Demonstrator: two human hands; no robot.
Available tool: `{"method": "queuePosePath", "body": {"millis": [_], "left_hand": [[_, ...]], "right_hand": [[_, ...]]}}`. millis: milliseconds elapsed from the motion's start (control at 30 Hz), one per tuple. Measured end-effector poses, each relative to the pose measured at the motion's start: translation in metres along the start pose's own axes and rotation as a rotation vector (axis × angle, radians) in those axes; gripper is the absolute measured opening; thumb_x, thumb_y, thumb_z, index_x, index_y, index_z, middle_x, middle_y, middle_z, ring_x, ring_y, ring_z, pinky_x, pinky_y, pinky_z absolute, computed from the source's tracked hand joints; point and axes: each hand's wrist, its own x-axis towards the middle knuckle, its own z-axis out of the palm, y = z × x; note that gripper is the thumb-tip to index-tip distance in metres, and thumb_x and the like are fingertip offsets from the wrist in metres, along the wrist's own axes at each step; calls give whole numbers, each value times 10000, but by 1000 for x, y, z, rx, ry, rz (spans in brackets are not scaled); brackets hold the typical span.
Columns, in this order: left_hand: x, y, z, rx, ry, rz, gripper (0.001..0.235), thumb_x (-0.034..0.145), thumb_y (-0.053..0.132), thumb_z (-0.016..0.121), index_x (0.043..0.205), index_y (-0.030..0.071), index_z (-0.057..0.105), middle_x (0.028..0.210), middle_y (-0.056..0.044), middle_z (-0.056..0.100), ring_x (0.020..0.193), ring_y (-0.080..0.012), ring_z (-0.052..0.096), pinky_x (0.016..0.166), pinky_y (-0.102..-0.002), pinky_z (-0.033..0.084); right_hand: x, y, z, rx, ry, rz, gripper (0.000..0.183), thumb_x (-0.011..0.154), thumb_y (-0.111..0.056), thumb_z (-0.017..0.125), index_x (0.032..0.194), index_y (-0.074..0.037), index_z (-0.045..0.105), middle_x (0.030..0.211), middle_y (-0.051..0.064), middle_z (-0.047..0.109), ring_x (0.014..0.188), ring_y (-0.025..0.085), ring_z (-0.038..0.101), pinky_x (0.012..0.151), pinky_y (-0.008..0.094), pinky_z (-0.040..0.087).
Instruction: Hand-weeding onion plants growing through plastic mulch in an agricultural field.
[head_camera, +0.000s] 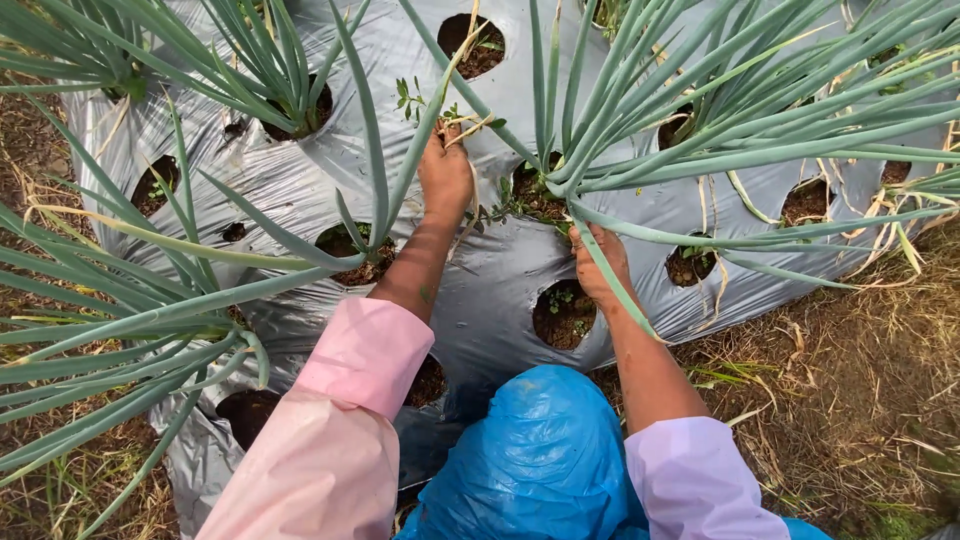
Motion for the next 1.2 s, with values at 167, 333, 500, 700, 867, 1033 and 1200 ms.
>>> {"method": "queuePosePath", "body": {"millis": [167,333,500,700,867,1033,1200], "left_hand": [[12,-14,22,621,-479,322,302,892,174,656,1189,225,638,1072,-71,651,1064,-377,688,939,-548,552],[29,-47,72,1065,-488,666,106,760,246,612,803,250,709,825,54,661,827,-275,717,690,-469,506],[31,-68,75,1012,-377,916,213,878,304,594,701,271,708,724,71,648,798,-221,663,703,-431,403],[29,-66,69,1087,-452,902,176,869,264,573,747,291,698,821,113,653,844,-172,624,720,-394,381],[22,-53,52,976,-520,761,136,836,179,576,901,245,676,931,86,577,898,-211,656,691,-424,491],[6,-62,24,681,-440,562,118,876,85,600,878,175,677,859,-29,561,825,-335,680,681,-438,538],[-65,18,-31,480,-416,155,26,918,187,701,901,190,721,899,-63,641,954,-332,699,854,-436,556]], "right_hand": [[-8,-19,34,-229,-58,43,424,1105,-361,534,1389,-52,598,1193,155,738,872,230,724,745,316,587],[-5,-7,38,-93,-61,68,440,1101,-386,521,1394,-65,592,1147,136,747,814,220,713,691,306,580],[-2,12,40,90,-72,45,461,1095,-418,505,1400,-82,583,1088,112,759,740,206,700,622,292,571],[10,33,39,324,-119,17,488,1087,-461,484,1409,-104,571,1009,80,775,641,189,682,530,274,558],[15,39,39,534,-191,-38,516,1080,-505,462,1418,-127,560,930,47,791,543,171,664,438,256,546],[42,52,-25,1052,-497,403,727,934,-767,463,1494,-305,498,692,-82,700,412,87,508,318,325,454],[32,58,-10,1026,-297,110,557,1079,-491,444,1461,-91,509,715,24,681,525,131,522,587,262,440]]}}
